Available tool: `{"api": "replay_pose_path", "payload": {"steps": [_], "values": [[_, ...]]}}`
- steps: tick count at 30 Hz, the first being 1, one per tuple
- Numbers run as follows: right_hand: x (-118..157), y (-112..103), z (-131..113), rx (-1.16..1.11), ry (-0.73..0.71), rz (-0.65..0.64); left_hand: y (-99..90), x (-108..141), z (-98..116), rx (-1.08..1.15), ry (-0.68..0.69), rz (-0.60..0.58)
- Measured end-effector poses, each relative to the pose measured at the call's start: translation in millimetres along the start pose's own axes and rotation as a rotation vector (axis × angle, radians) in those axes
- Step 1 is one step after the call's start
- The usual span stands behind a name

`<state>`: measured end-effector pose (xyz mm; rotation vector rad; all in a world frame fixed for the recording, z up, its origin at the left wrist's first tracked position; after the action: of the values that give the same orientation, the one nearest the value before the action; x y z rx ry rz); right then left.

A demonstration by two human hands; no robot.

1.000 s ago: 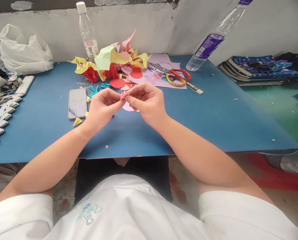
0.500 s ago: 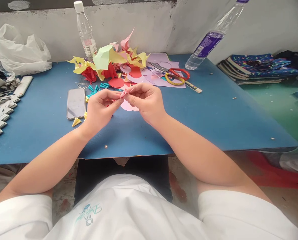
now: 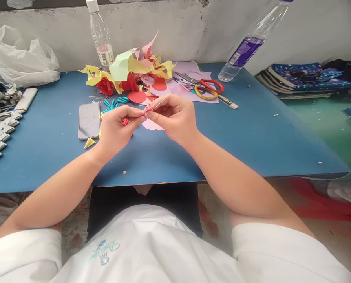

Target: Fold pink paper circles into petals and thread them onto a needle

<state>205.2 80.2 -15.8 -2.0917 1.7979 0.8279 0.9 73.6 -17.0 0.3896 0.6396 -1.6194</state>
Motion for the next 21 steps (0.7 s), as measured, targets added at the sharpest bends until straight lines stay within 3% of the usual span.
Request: {"api": "replay_pose_path", "payload": {"steps": [15, 21], "values": [[-1, 3, 2, 0.127, -0.031, -0.052, 2.4, -4, 0, 0.022, 0.108, -0.086], [-1, 1, 0, 0.161, -0.161, -0.086, -1.4, -8, -8, 0.044, 0.175, -0.120]]}}
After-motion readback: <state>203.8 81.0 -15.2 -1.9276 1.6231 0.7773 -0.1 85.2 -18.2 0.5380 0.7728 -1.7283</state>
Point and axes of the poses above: each hand's wrist, its own x-axis away from the middle knuckle, its own y-axis out of the palm, z = x × y, the point moved 4 cm from there along -x, towards the middle knuckle, and after that the axes turned 1 degree about x, right-handed, at the moved point
